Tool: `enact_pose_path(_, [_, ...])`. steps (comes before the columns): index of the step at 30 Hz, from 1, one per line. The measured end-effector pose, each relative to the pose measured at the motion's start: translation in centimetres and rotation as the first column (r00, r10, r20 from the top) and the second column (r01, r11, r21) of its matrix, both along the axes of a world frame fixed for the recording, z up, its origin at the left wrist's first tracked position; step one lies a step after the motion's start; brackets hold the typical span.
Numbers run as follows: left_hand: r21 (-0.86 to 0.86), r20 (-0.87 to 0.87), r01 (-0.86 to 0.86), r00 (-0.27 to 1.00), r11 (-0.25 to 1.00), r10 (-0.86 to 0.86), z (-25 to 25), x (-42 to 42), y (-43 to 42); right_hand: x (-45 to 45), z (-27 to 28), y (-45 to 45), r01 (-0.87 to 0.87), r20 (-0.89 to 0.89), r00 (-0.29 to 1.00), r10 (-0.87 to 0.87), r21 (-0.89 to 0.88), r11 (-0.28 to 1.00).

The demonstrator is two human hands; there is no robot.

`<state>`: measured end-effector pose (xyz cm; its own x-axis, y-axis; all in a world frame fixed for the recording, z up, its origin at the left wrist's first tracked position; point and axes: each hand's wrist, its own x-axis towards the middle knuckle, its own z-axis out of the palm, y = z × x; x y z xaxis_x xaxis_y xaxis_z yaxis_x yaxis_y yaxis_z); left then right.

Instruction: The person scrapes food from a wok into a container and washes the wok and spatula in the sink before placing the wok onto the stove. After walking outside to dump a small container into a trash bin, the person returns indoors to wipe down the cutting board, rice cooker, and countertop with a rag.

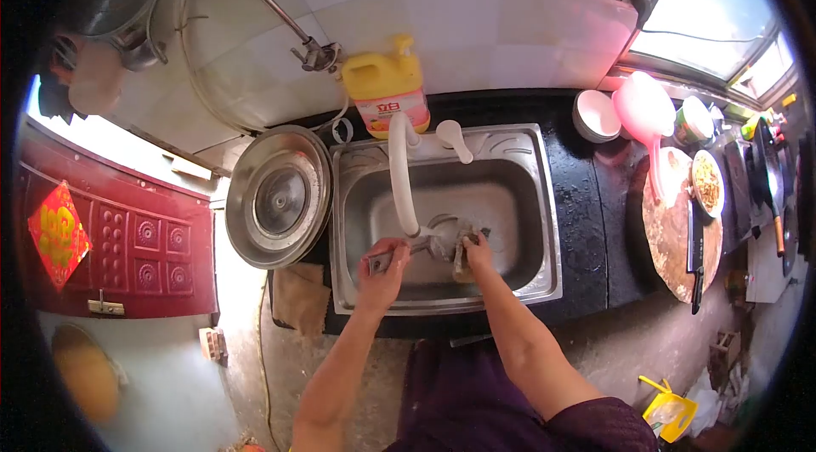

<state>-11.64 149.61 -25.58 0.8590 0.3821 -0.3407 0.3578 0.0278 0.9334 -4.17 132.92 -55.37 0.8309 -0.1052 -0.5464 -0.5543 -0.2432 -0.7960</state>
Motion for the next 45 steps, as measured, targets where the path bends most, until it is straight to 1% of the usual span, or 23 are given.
enact_pose_path(1, [0.049,0.094,0.106,0.99,0.993,-0.11,0.1,-0.3,0.2,0.1,0.2,0.0,0.193,-0.222,0.967,-0.121,0.336,0.922])
enact_pose_path(3, [0.185,0.266,0.282,0.908,0.941,-0.324,0.2,-0.6,0.8,-0.6,3.4,-0.3,0.414,-0.369,0.9,-0.231,0.562,0.716])
enact_pose_path(6, [-0.301,0.34,0.417,0.887,0.858,-0.312,-1.3,0.6,0.1,-0.7,3.4,0.4,0.521,-0.525,0.845,-0.1,0.766,0.377])
enact_pose_path(7, [0.045,0.392,0.463,0.807,0.885,-0.442,-3.2,1.5,0.1,-0.9,4.1,0.3,0.513,-0.525,0.85,-0.042,0.807,0.293])
enact_pose_path(8, [0.384,0.375,0.448,0.724,0.808,-0.579,-4.9,2.3,0.0,-0.9,4.7,0.5,0.511,-0.524,0.851,0.012,0.835,0.206])
enact_pose_path(11, [0.281,0.182,0.516,0.8,0.81,-0.572,-6.5,3.9,-1.4,-0.1,5.7,1.5,0.528,-0.529,0.848,-0.014,0.844,0.088])
enact_pose_path(14, [0.265,0.245,0.506,0.788,0.821,-0.565,-8.0,4.2,-1.6,0.7,11.3,1.4,0.492,-0.49,0.87,-0.052,0.868,0.071])
enact_pose_path(15, [0.269,0.309,0.492,0.77,0.828,-0.558,-8.7,4.1,-1.9,1.1,9.7,1.1,0.509,-0.509,0.861,0.008,0.861,0.027])
enact_pose_path(17, [0.335,0.304,0.355,0.836,0.873,-0.456,-5.5,2.6,-1.9,1.5,10.3,1.2,0.514,-0.519,0.855,-0.007,0.844,0.155])
enact_pose_path(18, [0.351,0.316,0.394,0.804,0.849,-0.504,-4.9,1.9,-0.7,1.8,11.0,1.7,0.518,-0.526,0.85,-0.019,0.829,0.211])
enact_pose_path(20, [0.342,0.338,0.427,0.775,0.837,-0.534,-3.1,0.6,1.4,1.8,12.2,3.0,0.451,-0.465,0.884,0.042,0.873,0.185])
enact_pose_path(21, [0.318,0.349,0.419,0.782,0.85,-0.516,-1.6,0.0,2.0,1.5,12.1,4.0,0.367,-0.4,0.915,0.063,0.885,0.286])
enact_pose_path(23, [0.488,0.293,0.358,0.792,0.796,-0.535,0.5,-0.5,3.1,1.6,11.4,6.4,0.165,-0.26,0.954,0.147,0.869,0.467])
enact_pose_path(26, [0.584,0.068,0.276,0.92,0.764,-0.385,3.6,0.0,3.3,2.0,16.2,8.2,-0.425,0.261,0.902,0.344,0.387,0.819])
enact_pose_path(27, [0.591,-0.033,0.257,0.955,0.764,-0.296,4.5,0.5,3.5,2.2,20.4,7.1,-0.577,0.302,0.813,0.497,0.308,0.756])
enact_pose_path(28, [0.629,-0.081,0.247,0.964,0.738,-0.253,5.5,1.1,4.2,2.5,22.3,6.6,-0.642,0.414,0.719,0.558,0.088,0.762])
enact_pose_path(30, [0.694,-0.159,0.226,0.974,0.683,-0.161,7.1,2.3,5.4,3.5,24.4,5.4,-0.613,0.542,0.465,0.7,-0.374,0.696])
enact_pose_path(34, [0.657,0.068,0.106,0.978,0.747,-0.198,10.7,4.0,7.2,6.1,26.7,3.5,-0.354,0.477,0.512,0.715,-0.641,0.681])
enact_pose_path(35, [0.786,0.197,-0.049,0.965,0.616,-0.174,12.0,4.0,6.1,6.5,28.3,3.1,-0.373,0.464,0.555,0.69,-0.603,0.705])
enact_pose_path(37, [0.826,0.13,-0.002,0.974,0.563,-0.188,13.2,4.5,6.4,7.7,27.7,2.2,-0.347,0.492,0.555,0.671,-0.596,0.724])
enact_pose_path(39, [0.84,0.277,-0.145,0.943,0.523,-0.184,14.5,4.8,5.5,8.8,25.9,2.2,-0.319,0.496,0.506,0.706,-0.652,0.688])
enact_pose_path(42, [0.767,0.387,-0.178,0.894,0.617,-0.224,18.2,4.8,4.6,8.1,25.8,2.4,-0.302,0.446,0.503,0.74,-0.712,0.634])
enact_pose_path(45, [0.853,0.206,-0.038,0.941,0.521,-0.268,20.0,5.1,5.9,6.8,27.2,3.0,-0.312,0.39,0.54,0.745,-0.73,0.608])
